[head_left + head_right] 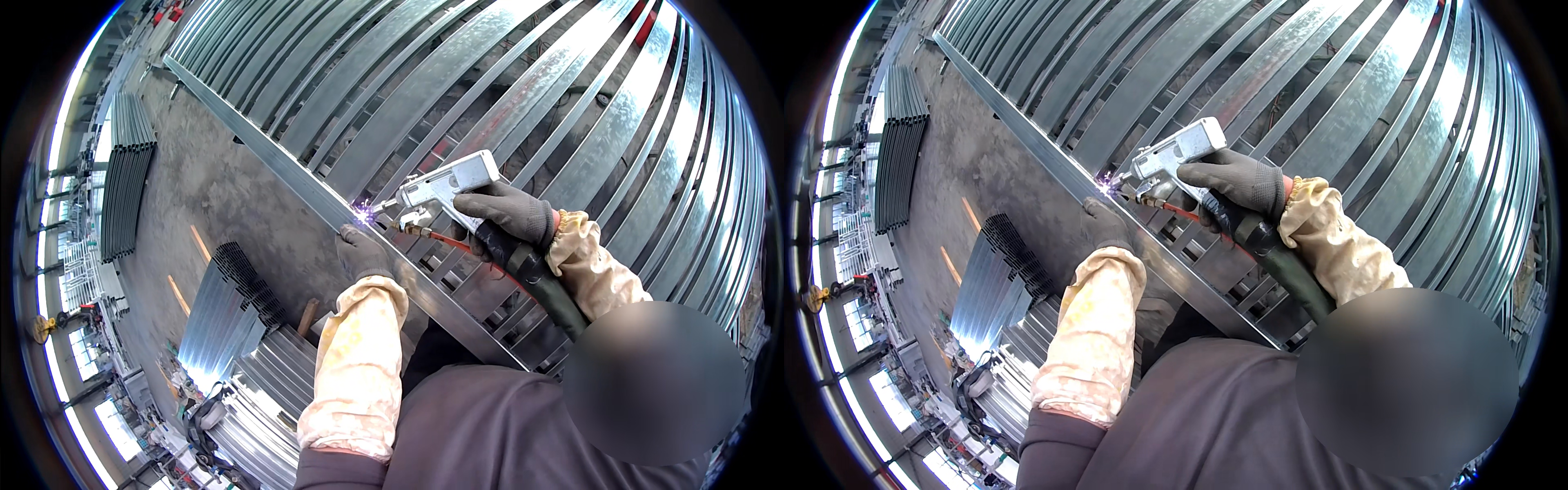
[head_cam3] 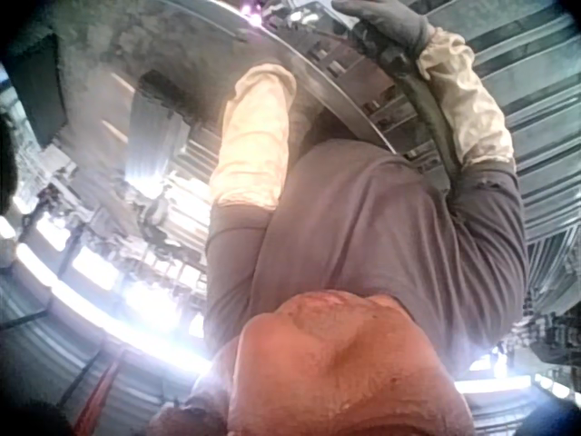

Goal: The person welds metal beams together using a handheld welding tool. They move the tool along the seams of a large metal frame structure, creating bright sparks and fusing the metal pieces. The person wears protective gloves and a jacket while performing the task in a workshop environment.

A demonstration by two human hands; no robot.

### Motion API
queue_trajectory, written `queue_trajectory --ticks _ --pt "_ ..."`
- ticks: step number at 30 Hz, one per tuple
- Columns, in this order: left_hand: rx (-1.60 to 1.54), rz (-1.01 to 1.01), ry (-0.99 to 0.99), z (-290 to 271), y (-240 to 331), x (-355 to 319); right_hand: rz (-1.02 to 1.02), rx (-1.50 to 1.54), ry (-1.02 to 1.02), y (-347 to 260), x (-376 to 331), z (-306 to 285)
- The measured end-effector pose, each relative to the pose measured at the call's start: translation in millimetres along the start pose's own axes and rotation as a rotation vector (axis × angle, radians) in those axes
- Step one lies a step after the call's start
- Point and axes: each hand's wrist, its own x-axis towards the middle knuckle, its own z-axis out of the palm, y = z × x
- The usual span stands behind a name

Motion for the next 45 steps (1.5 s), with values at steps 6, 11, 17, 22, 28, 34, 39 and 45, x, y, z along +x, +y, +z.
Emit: queue_trajectory --ticks 6,11,17,22,28,34,39,45 --pt "-0.005 -0.021 -0.053 0 -8 11 -0.028 0.025 0.030 -1 1 6" --pt "0.018 -0.028 -0.032 1 -3 8 -0.030 0.048 0.031 1 2 5" --pt "-0.011 -0.015 -0.034 1 -4 9 -0.008 0.014 0.043 -2 0 7" --pt "-0.022 0.010 -0.023 1 -3 7 0.002 -0.008 0.035 0 -1 4" --pt "0.057 0.004 -0.002 -4 13 -1 0.040 -0.037 0.048 -2 -2 4" --pt "0.070 -0.006 -0.006 -4 13 -2 0.035 -0.046 0.078 -3 -7 10" --pt "0.084 -0.016 0.000 -5 11 -2 0.044 -0.038 0.065 -2 -10 10" --pt "0.085 -0.003 -0.004 -4 12 0 0.049 -0.023 0.074 -2 -12 11"
